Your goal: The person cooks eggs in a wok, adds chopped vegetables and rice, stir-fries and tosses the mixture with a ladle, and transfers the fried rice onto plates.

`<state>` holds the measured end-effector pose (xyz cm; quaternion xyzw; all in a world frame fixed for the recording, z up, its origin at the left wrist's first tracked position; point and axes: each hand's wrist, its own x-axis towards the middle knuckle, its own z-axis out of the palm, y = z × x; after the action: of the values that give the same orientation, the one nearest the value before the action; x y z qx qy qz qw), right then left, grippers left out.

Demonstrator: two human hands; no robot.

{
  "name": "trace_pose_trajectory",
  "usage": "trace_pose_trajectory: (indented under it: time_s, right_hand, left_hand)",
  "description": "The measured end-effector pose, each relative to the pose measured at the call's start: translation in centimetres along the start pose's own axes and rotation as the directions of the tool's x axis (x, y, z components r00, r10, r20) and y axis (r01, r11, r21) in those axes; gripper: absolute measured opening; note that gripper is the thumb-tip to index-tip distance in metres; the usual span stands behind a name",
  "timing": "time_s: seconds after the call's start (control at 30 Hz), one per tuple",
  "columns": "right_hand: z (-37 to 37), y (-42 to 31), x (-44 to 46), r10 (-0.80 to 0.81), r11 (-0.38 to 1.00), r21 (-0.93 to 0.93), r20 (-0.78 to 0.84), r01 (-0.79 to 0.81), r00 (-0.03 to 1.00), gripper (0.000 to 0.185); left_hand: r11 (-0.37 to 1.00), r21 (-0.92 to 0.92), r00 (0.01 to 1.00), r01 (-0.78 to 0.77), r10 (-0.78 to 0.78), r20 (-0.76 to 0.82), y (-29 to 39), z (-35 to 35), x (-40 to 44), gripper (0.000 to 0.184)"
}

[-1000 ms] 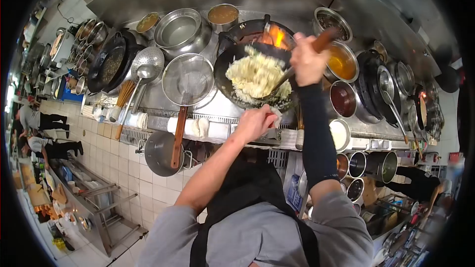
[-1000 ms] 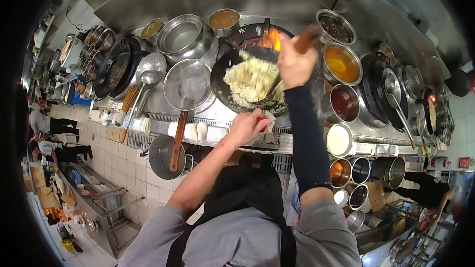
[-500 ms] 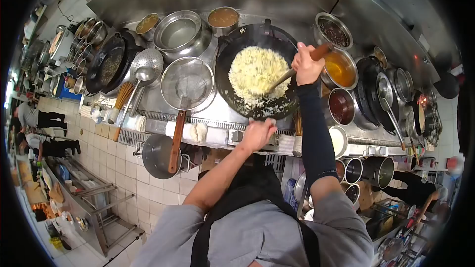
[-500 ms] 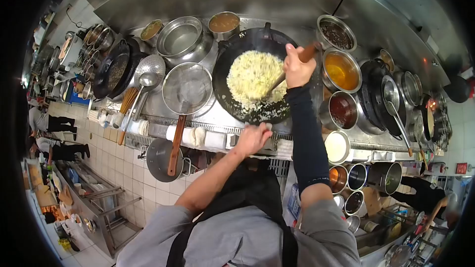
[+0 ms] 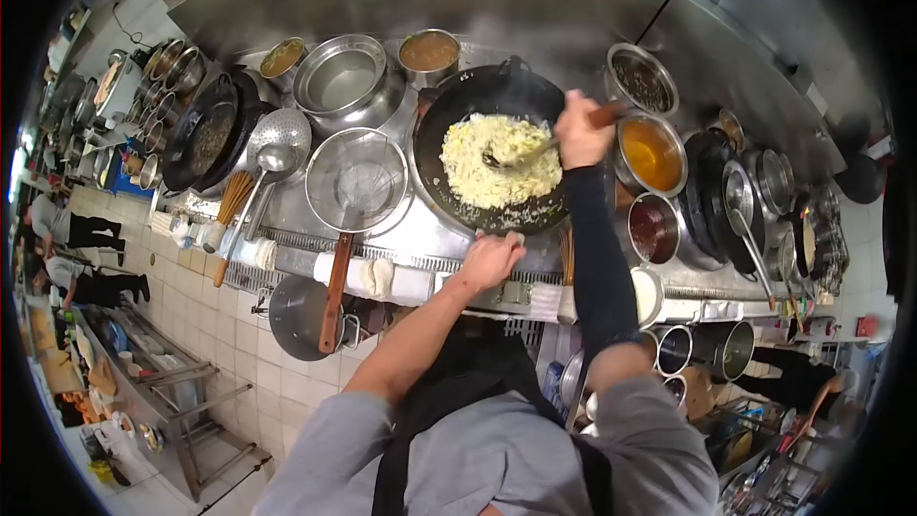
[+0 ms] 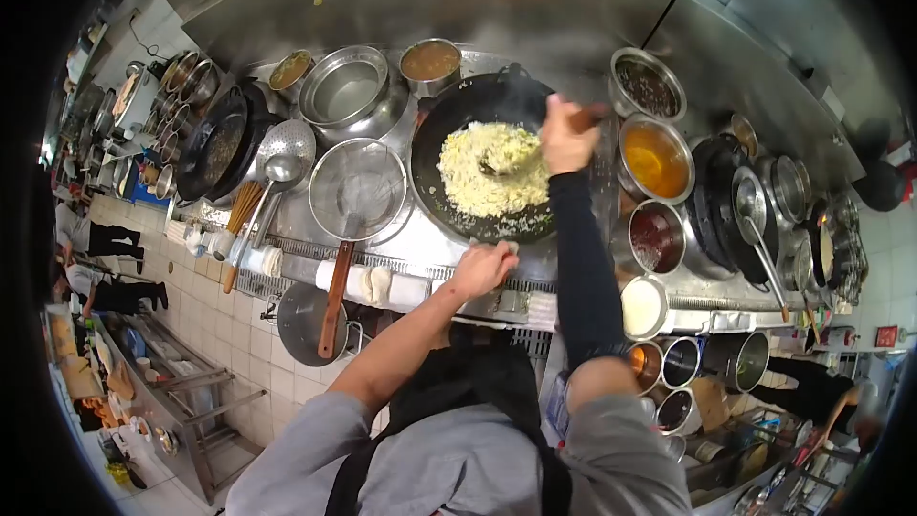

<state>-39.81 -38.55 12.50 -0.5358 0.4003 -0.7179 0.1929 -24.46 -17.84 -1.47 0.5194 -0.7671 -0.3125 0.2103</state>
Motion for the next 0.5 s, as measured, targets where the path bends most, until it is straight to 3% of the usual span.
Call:
trace_pose_trajectory:
  time_s: [0.03,0.07,0.13,0.17,0.2,0.27,0.3,0.33,0.37,0.43,0.5]
  right_hand:
    - [0.2,-2.6,-0.1,0.350,0.887,0.223,0.244,-0.404,0.904,0.039]
    - [0.4,-1.5,2.1,0.358,0.903,0.112,0.340,-0.415,0.870,0.042]
    - [0.4,-3.8,5.7,0.403,0.847,0.204,0.356,-0.490,0.843,0.045]
    - [0.4,-6.1,6.7,0.439,0.862,0.162,0.236,-0.480,0.867,0.048]
    - [-0.3,-6.5,6.7,0.342,0.930,0.106,0.097,-0.352,0.935,0.049]
    - [-1.3,-2.2,3.5,0.212,0.976,0.062,-0.073,-0.208,0.975,0.049]
    - [-0.8,0.4,1.1,0.254,0.957,0.131,0.063,-0.260,0.965,0.048]
    - [0.1,-1.5,1.8,0.321,0.907,0.209,0.217,-0.365,0.922,0.048]
    - [1.6,-2.3,4.2,0.343,0.902,0.178,0.256,-0.393,0.904,0.047]
    - [2.7,-5.0,5.9,0.449,0.854,0.178,0.223,-0.489,0.865,0.045]
    - [2.7,-5.1,4.1,0.231,0.962,0.128,0.083,-0.240,0.969,0.046]
  left_hand:
    - [0.999,-0.007,0.996,0.051,-0.050,0.080,0.7,-1.0,0.1,0.030]
    - [0.999,0.011,0.997,0.047,-0.047,0.053,0.7,-1.3,1.2,0.030]
    - [0.998,0.044,0.996,0.052,-0.055,0.067,0.6,-0.6,0.0,0.030]
    - [0.997,0.069,0.999,0.023,-0.025,0.027,0.3,-0.3,-0.1,0.029]
    - [0.998,0.057,1.000,0.015,-0.016,0.012,0.4,-0.3,-0.2,0.029]
    - [0.999,0.037,1.000,-0.007,0.008,-0.015,0.7,-0.7,-0.3,0.029]
    - [1.000,0.009,1.000,0.020,-0.020,-0.019,0.8,-0.7,-0.2,0.029]
    - [1.000,0.015,0.999,-0.003,0.003,-0.037,0.6,-1.0,0.9,0.029]
    - [1.000,0.019,0.998,-0.012,0.013,-0.055,0.3,-1.1,1.2,0.029]
    - [0.999,0.047,1.000,0.021,-0.020,-0.021,0.9,-0.6,-0.4,0.028]
    - [1.000,0.017,0.999,0.014,-0.013,-0.037,0.8,-0.5,-0.5,0.030]
